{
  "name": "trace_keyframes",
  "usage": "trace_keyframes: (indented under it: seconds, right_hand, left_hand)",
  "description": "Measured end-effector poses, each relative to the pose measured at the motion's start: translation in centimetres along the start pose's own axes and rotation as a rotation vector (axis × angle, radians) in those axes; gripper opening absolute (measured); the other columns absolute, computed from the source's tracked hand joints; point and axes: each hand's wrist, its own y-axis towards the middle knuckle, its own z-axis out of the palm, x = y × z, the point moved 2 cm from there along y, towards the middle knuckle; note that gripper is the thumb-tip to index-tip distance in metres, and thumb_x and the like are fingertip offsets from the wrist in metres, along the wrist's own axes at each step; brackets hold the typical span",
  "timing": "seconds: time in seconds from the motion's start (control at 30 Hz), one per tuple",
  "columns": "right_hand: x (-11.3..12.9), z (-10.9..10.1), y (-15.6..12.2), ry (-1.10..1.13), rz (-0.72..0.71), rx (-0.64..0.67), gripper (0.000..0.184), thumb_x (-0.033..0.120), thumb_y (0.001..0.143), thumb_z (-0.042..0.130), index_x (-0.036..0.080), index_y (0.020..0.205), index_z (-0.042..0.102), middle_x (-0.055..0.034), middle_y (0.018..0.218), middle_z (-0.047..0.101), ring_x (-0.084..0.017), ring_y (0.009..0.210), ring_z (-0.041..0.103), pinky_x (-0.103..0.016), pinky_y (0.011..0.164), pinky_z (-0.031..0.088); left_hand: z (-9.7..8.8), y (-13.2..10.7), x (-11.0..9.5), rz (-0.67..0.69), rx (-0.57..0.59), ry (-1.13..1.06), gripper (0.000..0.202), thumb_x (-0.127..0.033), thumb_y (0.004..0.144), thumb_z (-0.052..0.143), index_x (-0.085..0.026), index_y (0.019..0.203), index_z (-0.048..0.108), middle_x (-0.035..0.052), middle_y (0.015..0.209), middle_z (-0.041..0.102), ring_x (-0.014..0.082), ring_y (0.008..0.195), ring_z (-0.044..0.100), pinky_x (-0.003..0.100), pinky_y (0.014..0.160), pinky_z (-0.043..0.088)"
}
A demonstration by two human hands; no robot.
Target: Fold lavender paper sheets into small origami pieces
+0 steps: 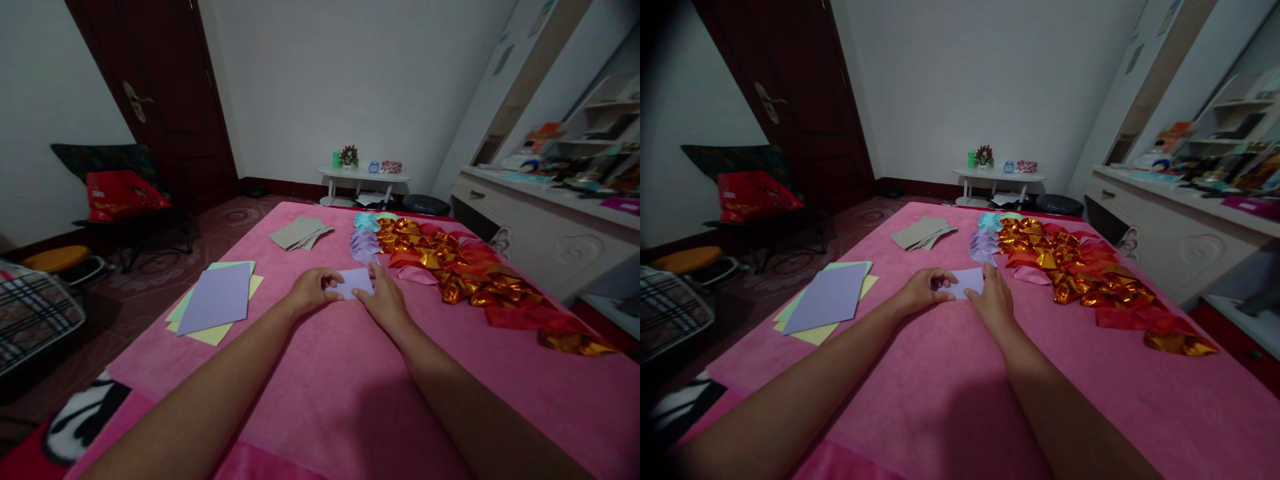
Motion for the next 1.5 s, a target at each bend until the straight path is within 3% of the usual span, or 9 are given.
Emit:
trace_keyframes:
  seconds: [0.17,0.4,0.6,0.8,1.03,1.1,1.27,1.4,1.5]
  right_hand:
    - [0.0,-0.1,0.0,0.068,0.053,0.013,0.065,0.025,0.07,0.069,0.015,0.129,0.044,-0.0106,0.109,0.066,-0.022,0.093,0.065,-0.034,0.08,0.049]
    - [0.4,-1.1,-0.2,-0.036,0.096,-0.042,0.057,0.041,0.076,0.062,0.017,0.126,0.049,-0.0127,0.099,0.069,-0.029,0.094,0.065,-0.039,0.077,0.047]
    - [0.2,-1.3,-0.3,-0.006,0.114,-0.035,0.042,0.04,0.075,0.063,0.022,0.113,0.058,-0.0099,0.096,0.071,-0.028,0.089,0.065,-0.038,0.073,0.047]
    - [-0.3,-0.2,-0.3,0.492,0.087,-0.085,0.054,0.028,0.067,0.067,0.02,0.118,0.052,-0.0003,0.077,0.067,-0.017,0.063,0.061,-0.031,0.062,0.048]
    - [1.2,-1.1,-0.6,0.972,0.118,-0.245,0.057,0.028,0.068,0.068,0.017,0.119,0.047,-0.0013,0.079,0.065,-0.01,0.05,0.053,-0.023,0.046,0.042]
    - [1.5,-1.4,-0.6,1.008,0.102,-0.298,0.055,0.029,0.069,0.069,0.018,0.119,0.047,-0.0027,0.083,0.066,-0.01,0.052,0.053,-0.022,0.046,0.041]
    - [1.9,-1.7,-0.8,1.073,0.06,-0.31,0.053,0.033,0.071,0.07,0.02,0.117,0.047,-0.0023,0.087,0.065,-0.01,0.053,0.053,-0.021,0.046,0.041]
    - [1.9,-1.3,-1.0,1.148,0.088,-0.192,0.033,0.042,0.074,0.068,0.02,0.096,0.056,0.0056,0.061,0.056,-0.007,0.044,0.045,-0.018,0.04,0.033]
    - [1.8,-0.9,-1.1,1.176,0.134,-0.096,0.03,0.044,0.073,0.068,0.017,0.071,0.056,0.0043,0.056,0.054,-0.006,0.043,0.043,-0.018,0.039,0.031]
  left_hand:
    - [-0.1,0.0,-0.3,0.01,-0.038,-0.014,0.049,-0.03,0.056,0.081,-0.016,0.101,0.068,0.0013,0.083,0.063,0.0113,0.067,0.051,0.023,0.062,0.041]
    - [-0.2,-0.2,-0.7,0.03,-0.037,-0.043,0.048,-0.031,0.056,0.081,-0.015,0.099,0.069,0.0017,0.082,0.063,0.0115,0.067,0.05,0.023,0.062,0.041]
    - [-0.2,-0.2,-0.8,0.022,-0.042,-0.032,0.047,-0.031,0.057,0.08,-0.016,0.1,0.069,0.0019,0.082,0.064,0.0116,0.067,0.051,0.023,0.062,0.041]
    - [-0.2,-0.2,-0.5,0.028,-0.055,-0.026,0.054,-0.031,0.056,0.081,-0.016,0.106,0.066,0.0022,0.085,0.064,0.0114,0.067,0.051,0.024,0.063,0.043]
    - [-0.3,-0.3,-1.9,-0.107,-0.351,-0.452,0.074,-0.028,0.059,0.08,-0.012,0.125,0.05,0.0059,0.092,0.06,0.0087,0.065,0.054,0.023,0.06,0.045]
    - [0.1,-0.6,-2.6,-0.14,-0.332,-0.624,0.064,-0.033,0.063,0.078,-0.011,0.119,0.055,0.0053,0.085,0.062,0.0088,0.062,0.054,0.021,0.056,0.043]
    - [1.5,-1.0,-3.4,-0.203,-0.292,-0.865,0.036,-0.042,0.063,0.077,-0.009,0.068,0.064,0.0007,0.06,0.058,0.0063,0.052,0.048,0.02,0.052,0.038]
    - [2.0,-1.1,-3.5,-0.191,-0.37,-0.874,0.034,-0.042,0.064,0.076,-0.01,0.065,0.063,0.0,0.059,0.058,0.0058,0.052,0.048,0.019,0.052,0.036]
    - [1.9,-1.1,-3.4,-0.177,-0.392,-0.882,0.034,-0.042,0.065,0.076,-0.01,0.066,0.063,-0.0008,0.059,0.058,0.0058,0.051,0.047,0.019,0.052,0.035]
